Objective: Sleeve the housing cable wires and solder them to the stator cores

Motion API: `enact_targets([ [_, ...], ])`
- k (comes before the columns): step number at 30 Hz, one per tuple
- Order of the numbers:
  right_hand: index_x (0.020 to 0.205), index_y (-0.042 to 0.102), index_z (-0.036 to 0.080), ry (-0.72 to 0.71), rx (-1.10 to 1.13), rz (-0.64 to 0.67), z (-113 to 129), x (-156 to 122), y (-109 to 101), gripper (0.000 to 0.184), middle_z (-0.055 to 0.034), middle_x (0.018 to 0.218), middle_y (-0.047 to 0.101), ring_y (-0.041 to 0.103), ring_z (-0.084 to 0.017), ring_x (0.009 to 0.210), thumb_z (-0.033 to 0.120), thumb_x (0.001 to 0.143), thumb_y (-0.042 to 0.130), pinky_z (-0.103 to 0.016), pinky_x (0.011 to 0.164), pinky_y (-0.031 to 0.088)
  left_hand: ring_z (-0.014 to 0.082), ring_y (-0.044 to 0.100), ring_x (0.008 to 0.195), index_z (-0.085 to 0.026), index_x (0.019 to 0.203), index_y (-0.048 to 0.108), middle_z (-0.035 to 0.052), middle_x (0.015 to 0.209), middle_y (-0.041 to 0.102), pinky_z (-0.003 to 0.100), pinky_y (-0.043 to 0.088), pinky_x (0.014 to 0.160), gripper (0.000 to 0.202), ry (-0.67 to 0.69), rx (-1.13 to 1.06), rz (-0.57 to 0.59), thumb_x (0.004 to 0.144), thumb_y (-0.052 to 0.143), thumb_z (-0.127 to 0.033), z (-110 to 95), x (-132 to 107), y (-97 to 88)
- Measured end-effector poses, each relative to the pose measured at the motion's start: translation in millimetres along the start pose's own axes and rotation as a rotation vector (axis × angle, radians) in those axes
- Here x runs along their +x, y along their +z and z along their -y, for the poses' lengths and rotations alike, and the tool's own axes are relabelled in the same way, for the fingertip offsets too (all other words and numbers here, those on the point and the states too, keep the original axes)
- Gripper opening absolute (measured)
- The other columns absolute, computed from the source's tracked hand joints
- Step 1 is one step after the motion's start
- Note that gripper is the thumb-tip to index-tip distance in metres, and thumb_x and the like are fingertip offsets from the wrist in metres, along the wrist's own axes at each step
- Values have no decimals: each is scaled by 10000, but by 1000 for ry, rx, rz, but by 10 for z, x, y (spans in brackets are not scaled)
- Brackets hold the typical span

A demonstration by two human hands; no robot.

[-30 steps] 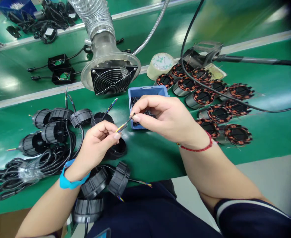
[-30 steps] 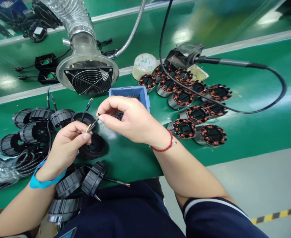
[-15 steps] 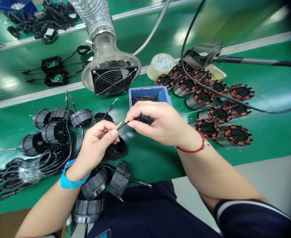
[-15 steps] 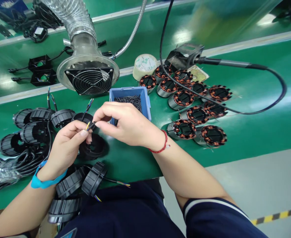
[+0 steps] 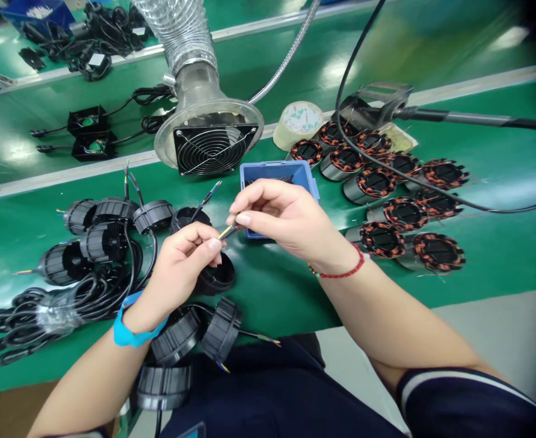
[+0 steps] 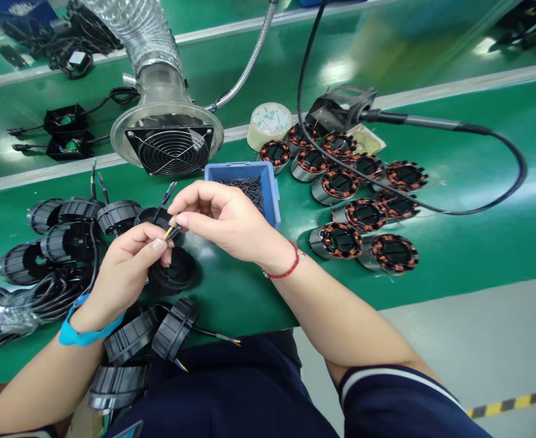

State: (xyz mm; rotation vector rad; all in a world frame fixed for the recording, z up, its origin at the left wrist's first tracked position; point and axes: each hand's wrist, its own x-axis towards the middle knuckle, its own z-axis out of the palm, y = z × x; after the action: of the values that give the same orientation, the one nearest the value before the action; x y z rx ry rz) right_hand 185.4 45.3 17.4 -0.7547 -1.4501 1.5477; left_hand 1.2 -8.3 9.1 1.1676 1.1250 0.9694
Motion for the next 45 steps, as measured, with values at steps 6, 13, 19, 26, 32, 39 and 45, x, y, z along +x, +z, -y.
enact_targets([
  [6,809,621,158,-20,-50,8,30,-27,-15,196,-36,834,699,651,-128,762,331,813,712,-253,700,523,106,541,593,-181,767,635,-15,633,609,222,440,587,178,-2,21,-5,853,658,-336,7,1,-5],
  [13,824,635,158,-99,-185,5,37,-60,-39,62,-33,853,686,640,-127,770,217,843,644,-254,703,515,103,542,591,-180,766,637,-15,630,607,216,439,582,180,0,19,-3,855,656,-334,7,2,-7],
  [19,806,627,162,-165,-377,76,69,-64,-40,50,-20,820,685,637,-127,762,170,853,613,-252,719,508,103,536,579,-178,761,629,-16,613,600,215,435,572,182,-7,44,3,852,653,-334,-12,-2,4],
  [26,826,620,180,-260,-616,212,70,-62,-86,57,10,775,661,582,-102,697,154,865,588,-223,675,458,121,574,707,-185,913,633,0,772,621,231,464,663,103,81,298,70,891,590,-277,-45,-30,-11],
  [32,796,599,175,-4,-636,292,146,-42,-196,71,29,719,628,544,-90,641,119,827,567,-206,610,425,100,562,712,-193,883,615,-32,774,627,206,431,669,70,166,715,67,887,553,-160,-103,-51,-36],
  [39,836,647,173,68,-623,429,78,-19,-59,83,30,774,692,608,-94,681,120,853,584,-222,662,440,87,527,625,-177,787,577,-48,689,590,194,406,594,78,210,758,105,860,595,-156,-62,-26,-5],
  [45,1097,597,174,-48,-557,161,39,-18,-194,299,-39,1050,688,649,-162,943,284,827,664,-279,807,509,96,589,688,-184,840,604,-37,754,648,191,443,640,44,323,788,-69,861,593,-146,-67,-24,-56],
])
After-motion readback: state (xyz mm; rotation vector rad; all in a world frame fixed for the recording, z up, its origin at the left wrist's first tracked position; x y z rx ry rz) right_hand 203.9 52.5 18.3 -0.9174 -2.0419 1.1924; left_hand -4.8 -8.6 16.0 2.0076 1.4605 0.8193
